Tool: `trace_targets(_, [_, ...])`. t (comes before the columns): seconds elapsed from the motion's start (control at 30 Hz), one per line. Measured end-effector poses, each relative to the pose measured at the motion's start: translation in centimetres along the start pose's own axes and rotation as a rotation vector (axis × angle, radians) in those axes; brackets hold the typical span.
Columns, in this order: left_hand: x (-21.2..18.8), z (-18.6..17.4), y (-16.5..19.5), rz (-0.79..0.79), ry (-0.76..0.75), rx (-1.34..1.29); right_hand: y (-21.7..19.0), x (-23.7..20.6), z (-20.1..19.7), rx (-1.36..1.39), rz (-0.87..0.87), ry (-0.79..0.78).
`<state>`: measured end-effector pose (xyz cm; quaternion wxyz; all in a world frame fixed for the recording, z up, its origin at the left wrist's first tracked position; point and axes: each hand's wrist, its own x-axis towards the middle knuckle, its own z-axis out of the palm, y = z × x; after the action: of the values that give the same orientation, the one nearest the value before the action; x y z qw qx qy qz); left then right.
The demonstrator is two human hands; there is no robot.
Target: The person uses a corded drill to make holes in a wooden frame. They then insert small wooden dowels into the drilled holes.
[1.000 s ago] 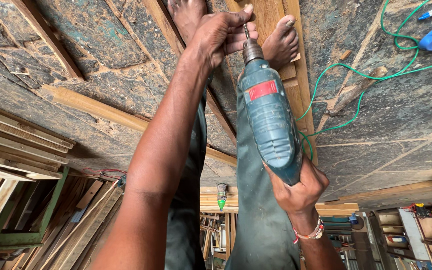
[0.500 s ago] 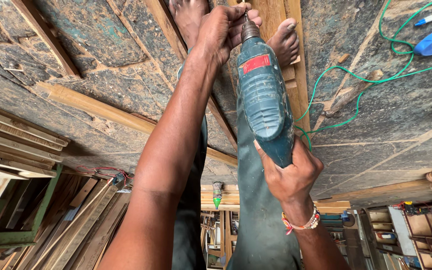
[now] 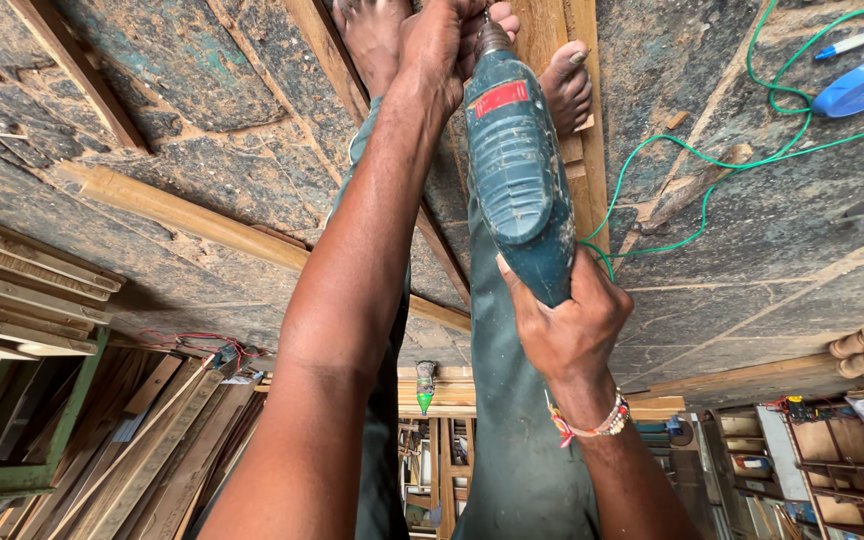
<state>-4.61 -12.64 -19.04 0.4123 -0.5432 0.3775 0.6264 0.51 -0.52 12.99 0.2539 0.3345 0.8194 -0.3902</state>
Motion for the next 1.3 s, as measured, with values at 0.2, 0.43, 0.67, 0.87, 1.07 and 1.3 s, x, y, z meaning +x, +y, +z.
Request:
trace_targets(0.2, [-3.7,3.0,2.6,0.024,0.086,0.055,-0.5,0.5,0.1,-0.027,0.049,-0.042])
trace_targets(0.43, [-23.6,4.6,5.0,0.873,-0.253,0.908,-1.7,1.4,0.0,-0.088,0.182,-0.146])
trace_targets(0.67, [-24.4,6.3,5.6,0.945,-0.277,0.93,-3.0,2.5,-0.7,-0.067,0.121,-0.117])
trace_targets(0.87, [-24.8,6.7,6.0,0.942,-0.249,0.897,-4.2,3.3,-1.2,-0.08,0.161,-0.135])
trace_targets(1.07, [-24.5,6.6,5.7,0.954,-0.22,0.891,-4.6,3.6,-1.4,-0.116,0.128,-0.14])
trace_targets(1.3, [-24.5,6.4,6.1,0.943,-0.207,0.861,-4.7,3.9,-1.3,-0.178,0.131,-0.157])
